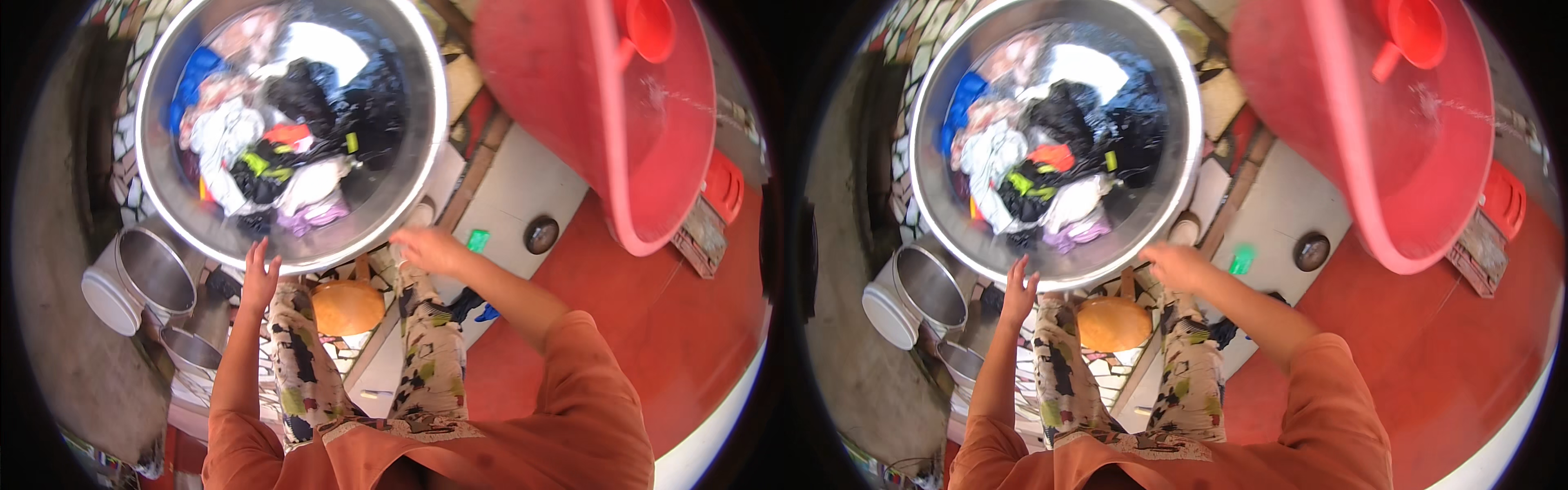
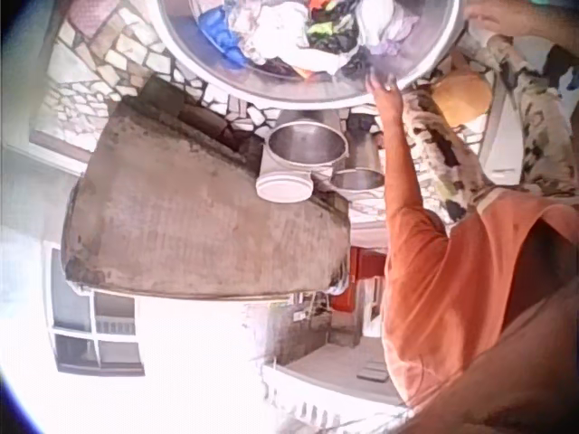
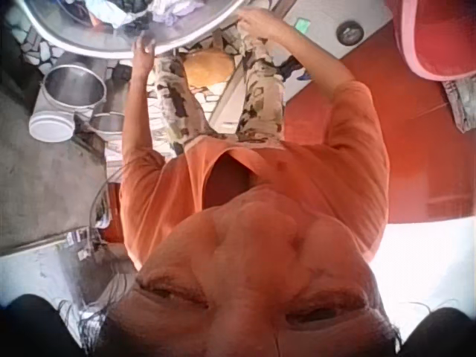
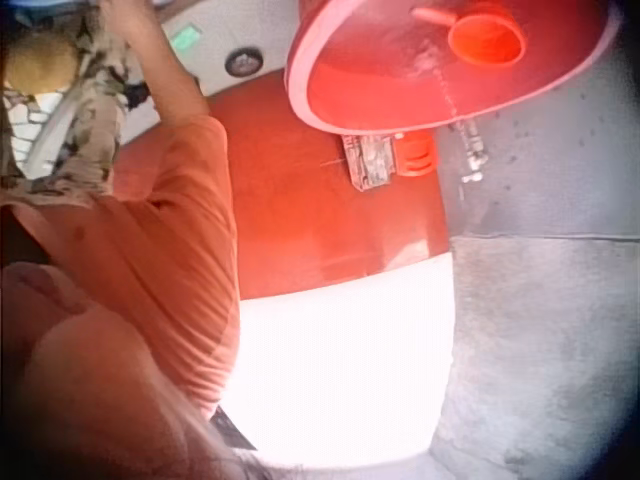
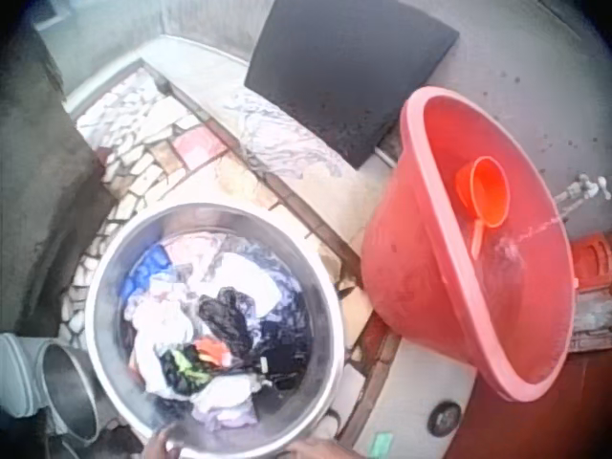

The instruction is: The person scrubs clothes on a washboard in a basin, empties the water, places clothes into the basin, pours clean water over them using a bailer, and washes the clothes by hand.

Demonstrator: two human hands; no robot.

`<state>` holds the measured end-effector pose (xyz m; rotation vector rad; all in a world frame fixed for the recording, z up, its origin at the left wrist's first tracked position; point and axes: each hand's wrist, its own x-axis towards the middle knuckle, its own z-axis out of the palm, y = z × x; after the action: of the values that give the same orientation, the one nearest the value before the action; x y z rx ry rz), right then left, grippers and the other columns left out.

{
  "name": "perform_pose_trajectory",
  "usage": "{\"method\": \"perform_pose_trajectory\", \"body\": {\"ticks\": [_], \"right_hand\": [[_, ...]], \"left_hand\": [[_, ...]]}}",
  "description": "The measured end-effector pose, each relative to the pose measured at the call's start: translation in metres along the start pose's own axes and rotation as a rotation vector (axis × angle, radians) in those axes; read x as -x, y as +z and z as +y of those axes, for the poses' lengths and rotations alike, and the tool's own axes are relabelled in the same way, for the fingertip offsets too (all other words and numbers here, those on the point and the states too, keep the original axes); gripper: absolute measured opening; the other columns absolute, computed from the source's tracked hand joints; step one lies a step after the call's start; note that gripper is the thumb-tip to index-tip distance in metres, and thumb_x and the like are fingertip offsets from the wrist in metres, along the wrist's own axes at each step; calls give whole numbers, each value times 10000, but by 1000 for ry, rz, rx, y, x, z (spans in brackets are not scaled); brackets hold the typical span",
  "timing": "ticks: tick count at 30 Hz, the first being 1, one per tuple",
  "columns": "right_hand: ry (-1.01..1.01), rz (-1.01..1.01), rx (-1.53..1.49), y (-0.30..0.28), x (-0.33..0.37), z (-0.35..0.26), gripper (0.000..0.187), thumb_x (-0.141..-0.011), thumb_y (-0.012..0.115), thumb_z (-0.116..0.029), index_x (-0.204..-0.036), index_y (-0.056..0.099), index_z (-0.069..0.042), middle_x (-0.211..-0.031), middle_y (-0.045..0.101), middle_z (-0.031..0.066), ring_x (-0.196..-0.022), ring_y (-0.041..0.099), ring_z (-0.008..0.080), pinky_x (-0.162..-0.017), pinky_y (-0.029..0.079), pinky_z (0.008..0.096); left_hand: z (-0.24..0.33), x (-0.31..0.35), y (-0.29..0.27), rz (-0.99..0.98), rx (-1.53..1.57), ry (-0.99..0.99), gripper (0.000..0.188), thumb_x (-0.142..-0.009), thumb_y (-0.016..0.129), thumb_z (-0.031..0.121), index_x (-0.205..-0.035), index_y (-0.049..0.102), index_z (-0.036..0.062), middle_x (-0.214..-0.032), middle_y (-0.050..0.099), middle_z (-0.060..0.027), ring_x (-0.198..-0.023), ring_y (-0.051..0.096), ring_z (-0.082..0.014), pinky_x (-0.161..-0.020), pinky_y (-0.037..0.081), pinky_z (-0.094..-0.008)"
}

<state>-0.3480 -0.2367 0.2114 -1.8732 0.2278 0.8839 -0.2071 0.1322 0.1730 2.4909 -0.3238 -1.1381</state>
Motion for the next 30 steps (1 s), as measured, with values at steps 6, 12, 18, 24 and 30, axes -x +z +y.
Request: {"method": "perform_pose_trajectory", "body": {"ticks": [6,12,18,24,30], "right_hand": [[108,184,322,14,-157,-17,564,-801,646,-241,-1325,438,-227,-1352,387,200,-1202,408,391,-976,390,414],[289,168,478,33,-295,-20,893,-690,712,-523,-1418,209,-405,-1517,-110,120,-1343,36,508,-972,280,657],[418,249,511,77,-375,15,959,-635,670,-664,-1426,235,-342,-1514,-59,165,-1326,7,536,-1026,200,639],[359,208,706,112,-420,119,826,-774,566,-553,-1434,246,-173,-1430,311,162,-1329,271,306,-1059,155,587],[304,59,811,128,-392,170,723,-795,551,-502,-1373,331,-127,-1417,318,164,-1297,311,320,-1051,195,564]], "left_hand": [[-26,-49,-23,79,74,-3,610,-865,587,326,-1380,347,103,-1424,221,-294,-1286,302,-442,-1040,308,-412],[-67,-134,-8,303,-215,71,703,-807,599,485,-1411,291,304,-1483,117,-229,-1290,218,-516,-985,314,-579],[-66,-209,28,138,-345,-86,767,-725,568,660,-1389,334,355,-1511,47,-179,-1315,35,-559,-936,214,-719],[-113,-278,87,-49,-321,-145,849,-787,480,670,-1411,308,121,-1438,253,-235,-1325,197,-465,-1045,250,-543],[-181,-300,167,-407,-217,-315,665,-847,471,517,-1355,384,96,-1296,436,-197,-1214,403,-326,-1012,331,-424]]}}
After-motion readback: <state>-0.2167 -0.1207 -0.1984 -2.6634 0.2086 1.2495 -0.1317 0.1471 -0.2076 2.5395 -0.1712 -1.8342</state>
